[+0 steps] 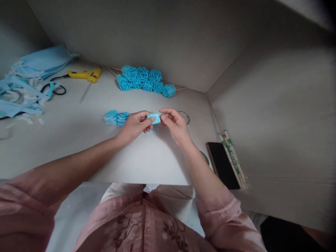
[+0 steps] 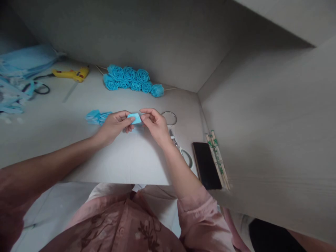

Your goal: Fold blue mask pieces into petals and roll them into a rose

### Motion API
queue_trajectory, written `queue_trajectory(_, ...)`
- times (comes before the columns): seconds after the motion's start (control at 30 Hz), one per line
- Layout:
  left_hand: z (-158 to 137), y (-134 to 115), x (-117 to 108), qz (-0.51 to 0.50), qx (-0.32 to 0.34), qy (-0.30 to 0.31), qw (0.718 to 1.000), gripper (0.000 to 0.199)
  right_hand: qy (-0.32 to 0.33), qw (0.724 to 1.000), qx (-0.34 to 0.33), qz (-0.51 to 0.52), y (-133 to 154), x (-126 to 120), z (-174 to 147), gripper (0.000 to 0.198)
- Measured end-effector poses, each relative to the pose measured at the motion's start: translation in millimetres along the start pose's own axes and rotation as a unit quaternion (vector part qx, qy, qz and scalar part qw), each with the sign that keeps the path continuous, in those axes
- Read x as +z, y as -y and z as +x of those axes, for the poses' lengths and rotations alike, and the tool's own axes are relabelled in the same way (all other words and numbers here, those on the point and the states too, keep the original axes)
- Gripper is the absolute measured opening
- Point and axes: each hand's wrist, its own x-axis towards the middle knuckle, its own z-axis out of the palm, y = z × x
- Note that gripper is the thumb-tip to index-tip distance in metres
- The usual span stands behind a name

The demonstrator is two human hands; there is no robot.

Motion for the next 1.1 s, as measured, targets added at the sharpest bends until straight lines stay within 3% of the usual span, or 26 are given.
queue_trajectory(0.5,-1.5,-0.3,1.7,0.033,0.011,0.013,0.999,0.027,-0.016,0.989,-0.059,-0.134,8.4,4.4,-3.6,0.014)
queue_trajectory(0.9,-0.1,1.6,0.6,0.043,0.022,0.009,0.999,0.026,-0.014,0.995,-0.042,-0.093,4.2,1.6,-1.3,0.016)
queue_trajectory(1.1,-0.1,2.2,0.0,0.040,0.030,0.002,0.999,0.025,-0.002,1.000,0.020,0.001,3.6,-0.5,-0.8,0.038)
